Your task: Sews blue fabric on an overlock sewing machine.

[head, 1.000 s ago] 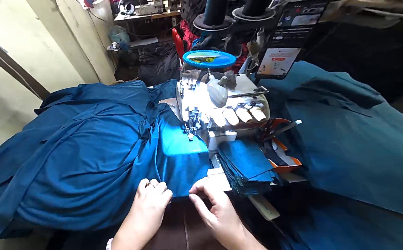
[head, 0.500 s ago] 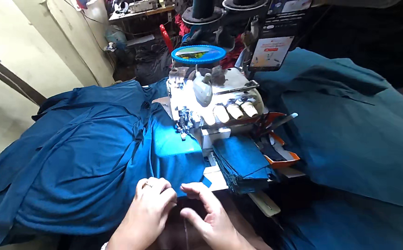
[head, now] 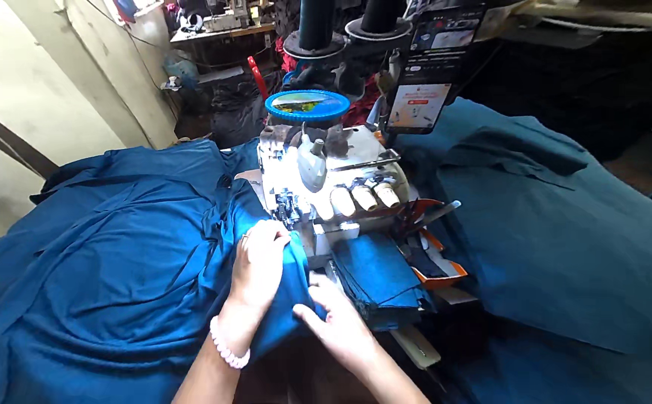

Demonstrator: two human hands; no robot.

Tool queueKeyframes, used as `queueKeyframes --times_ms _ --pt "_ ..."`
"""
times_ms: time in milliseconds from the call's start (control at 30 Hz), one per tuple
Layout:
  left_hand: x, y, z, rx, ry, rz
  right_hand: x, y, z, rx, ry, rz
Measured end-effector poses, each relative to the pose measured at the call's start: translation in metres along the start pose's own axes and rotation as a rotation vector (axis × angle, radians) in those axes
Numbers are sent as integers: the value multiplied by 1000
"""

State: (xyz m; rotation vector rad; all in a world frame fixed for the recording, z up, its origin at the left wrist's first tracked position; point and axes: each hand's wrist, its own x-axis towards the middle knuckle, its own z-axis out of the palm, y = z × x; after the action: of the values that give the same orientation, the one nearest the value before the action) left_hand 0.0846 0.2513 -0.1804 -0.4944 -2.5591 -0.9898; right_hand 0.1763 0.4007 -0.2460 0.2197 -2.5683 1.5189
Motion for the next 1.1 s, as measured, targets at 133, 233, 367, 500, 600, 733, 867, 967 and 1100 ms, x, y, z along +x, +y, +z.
queueKeyframes --times_ms 133,233,367,500,600,733,867,967,1100 --pt "-13 -15 -16 -58 -38 -16 -24 -14 -15 262 -239 74" --pt "-20 -17 -19 -102 -65 -4 -48 -16 -21 361 -280 167" --pt "-19 -15 -13 -100 -27 -13 -63 -13 -13 402 -183 252" --pt "-19 -12 -7 -1 44 -3 -67 -14 -4 381 -96 343" --pt "-32 3 -4 350 109 107 -68 -18 2 420 -85 437" --pt "-54 39 9 632 14 -25 -63 -23 6 574 -127 495" --pt "-50 23 24 519 42 5 -53 -23 7 528 -110 416" --pt "-51 6 18 320 72 66 -46 -30 4 535 -105 434" --pt "-65 9 9 467 197 146 -40 -33 4 508 -73 405"
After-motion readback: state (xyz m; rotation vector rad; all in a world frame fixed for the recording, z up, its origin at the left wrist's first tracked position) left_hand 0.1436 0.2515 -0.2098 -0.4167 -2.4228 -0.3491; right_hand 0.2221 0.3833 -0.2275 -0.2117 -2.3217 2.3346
